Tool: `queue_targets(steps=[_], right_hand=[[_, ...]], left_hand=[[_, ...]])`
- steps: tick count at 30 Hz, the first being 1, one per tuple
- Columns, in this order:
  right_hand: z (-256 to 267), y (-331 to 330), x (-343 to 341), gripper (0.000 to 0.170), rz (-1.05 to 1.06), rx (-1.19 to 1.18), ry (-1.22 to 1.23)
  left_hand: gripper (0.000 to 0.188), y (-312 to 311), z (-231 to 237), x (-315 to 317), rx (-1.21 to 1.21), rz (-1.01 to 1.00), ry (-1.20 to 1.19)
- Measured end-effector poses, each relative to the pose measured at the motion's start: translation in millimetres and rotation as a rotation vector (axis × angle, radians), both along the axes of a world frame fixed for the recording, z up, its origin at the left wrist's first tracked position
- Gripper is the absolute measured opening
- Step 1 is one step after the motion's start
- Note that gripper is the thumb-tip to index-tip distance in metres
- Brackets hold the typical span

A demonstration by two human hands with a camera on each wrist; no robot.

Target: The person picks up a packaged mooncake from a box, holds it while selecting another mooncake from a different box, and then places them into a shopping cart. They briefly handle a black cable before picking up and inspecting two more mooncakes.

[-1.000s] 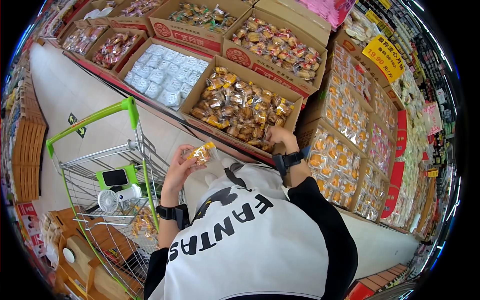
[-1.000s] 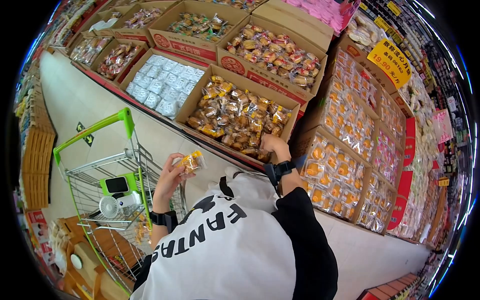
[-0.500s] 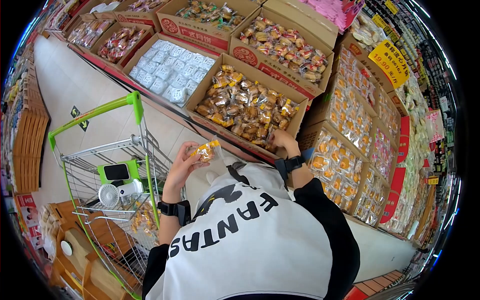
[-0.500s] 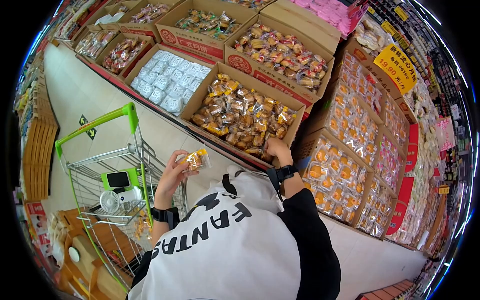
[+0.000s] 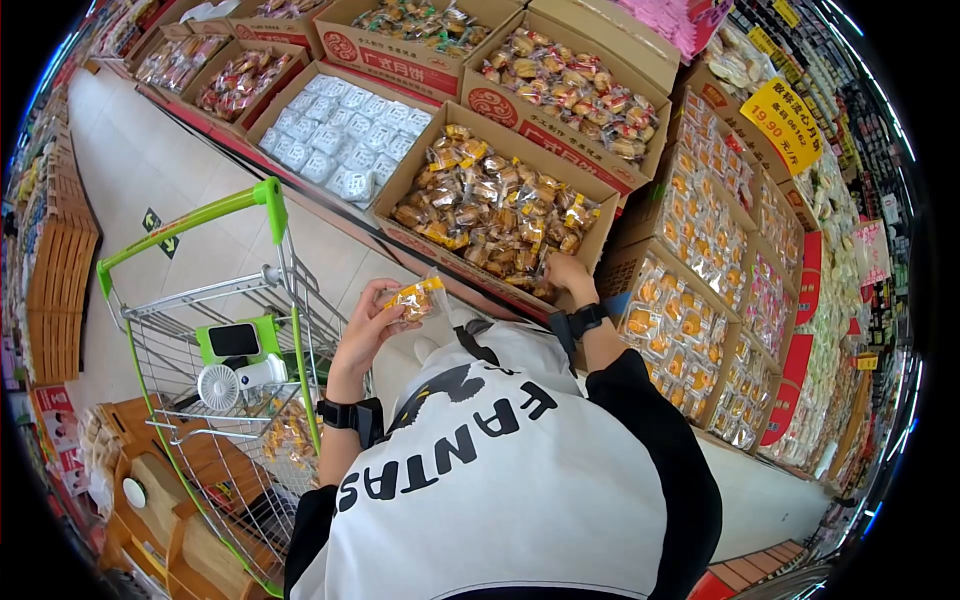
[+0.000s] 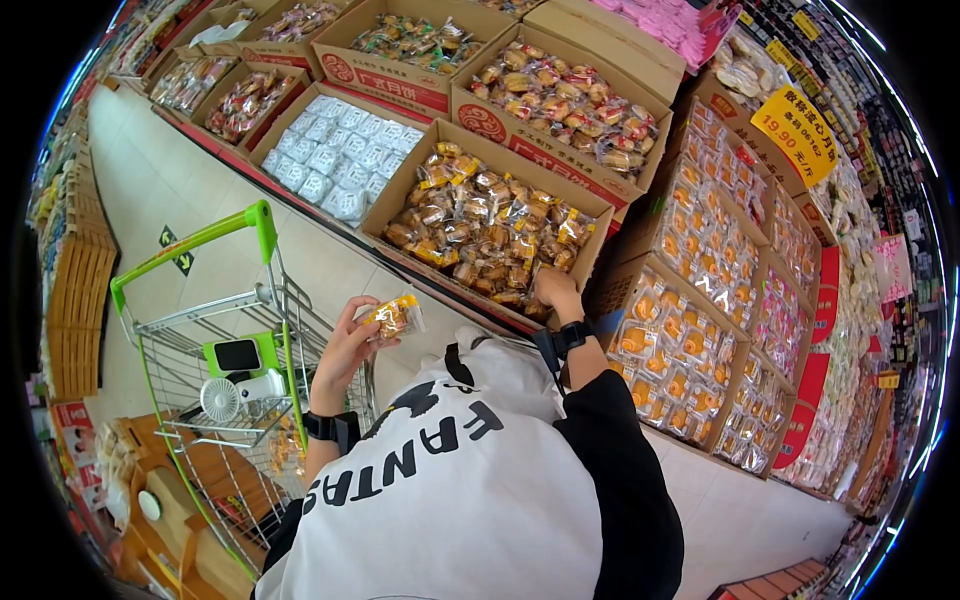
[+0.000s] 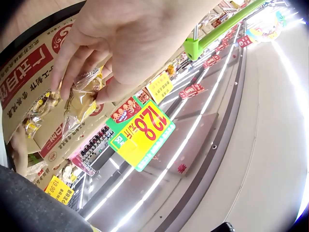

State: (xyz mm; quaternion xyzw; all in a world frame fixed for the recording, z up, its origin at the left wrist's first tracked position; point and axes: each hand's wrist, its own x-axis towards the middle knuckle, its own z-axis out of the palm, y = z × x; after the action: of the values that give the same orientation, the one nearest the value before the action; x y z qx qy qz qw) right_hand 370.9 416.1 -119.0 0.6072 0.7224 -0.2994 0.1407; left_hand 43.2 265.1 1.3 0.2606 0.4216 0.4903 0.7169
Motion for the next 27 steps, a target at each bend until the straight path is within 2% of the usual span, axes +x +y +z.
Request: queue_targets(steps=[3,7,9,12,14,16,18,19,21,22,24,27], right_hand=[[14.2,1.6,-2.3,0.003,0.095,-0.027,0.001],[50.3,10.7,-1.2,0.004,0.205,-0.019,0.011],[50.4,23.8,13.2,0.003,0.148,0.024,0.135],[91.3,26.0,16.2,0.002,-0.143,0.029,0.326],[120.0,21.6,9.6,0.001,-0.287,0.188,0.403],[135.7,22.1,7.5,0.004,-0.281,0.260,0.633],[157.3,17.2,-7.5,0.006,-0.364,0.186,0.809],[158.0,15.7,-13.0,0.006,-0.355,0.183,0.813],[158.6,13.5,-23.8,0.009,-0.294,0.082,1.084],[158.9,11.6,-29.5,0.010,-0.227,0.054,1.115],[164.7,2.7,-44.4,0.010,-0.232,-0.081,1.157],[161.8,-2.3,-56.3,0.009,-0.138,-0.258,1.099]], left_hand=[[0.029,-0.8,-1.4,-1.0,0.002,0.006,0.001],[0.030,-1.6,-2.2,-2.5,0.007,0.024,0.010],[0.031,-2.2,1.0,-2.5,0.001,0.035,0.042],[0.031,-3.4,9.2,-5.6,-0.017,0.046,0.129],[0.031,-4.0,11.4,-6.8,-0.032,0.051,0.183],[0.035,-4.3,12.4,-7.5,0.063,0.120,0.208],[0.035,-2.5,23.4,-6.6,0.093,0.155,0.209],[0.035,-1.9,27.6,-6.9,0.124,0.186,0.210],[0.035,-0.3,24.2,-11.3,0.143,0.193,0.198],[0.034,-0.5,23.3,-13.4,0.160,0.189,0.181],[0.031,-0.9,25.8,-11.6,0.190,0.223,0.160],[0.029,-2.3,27.8,-10.4,0.155,0.244,0.178]])
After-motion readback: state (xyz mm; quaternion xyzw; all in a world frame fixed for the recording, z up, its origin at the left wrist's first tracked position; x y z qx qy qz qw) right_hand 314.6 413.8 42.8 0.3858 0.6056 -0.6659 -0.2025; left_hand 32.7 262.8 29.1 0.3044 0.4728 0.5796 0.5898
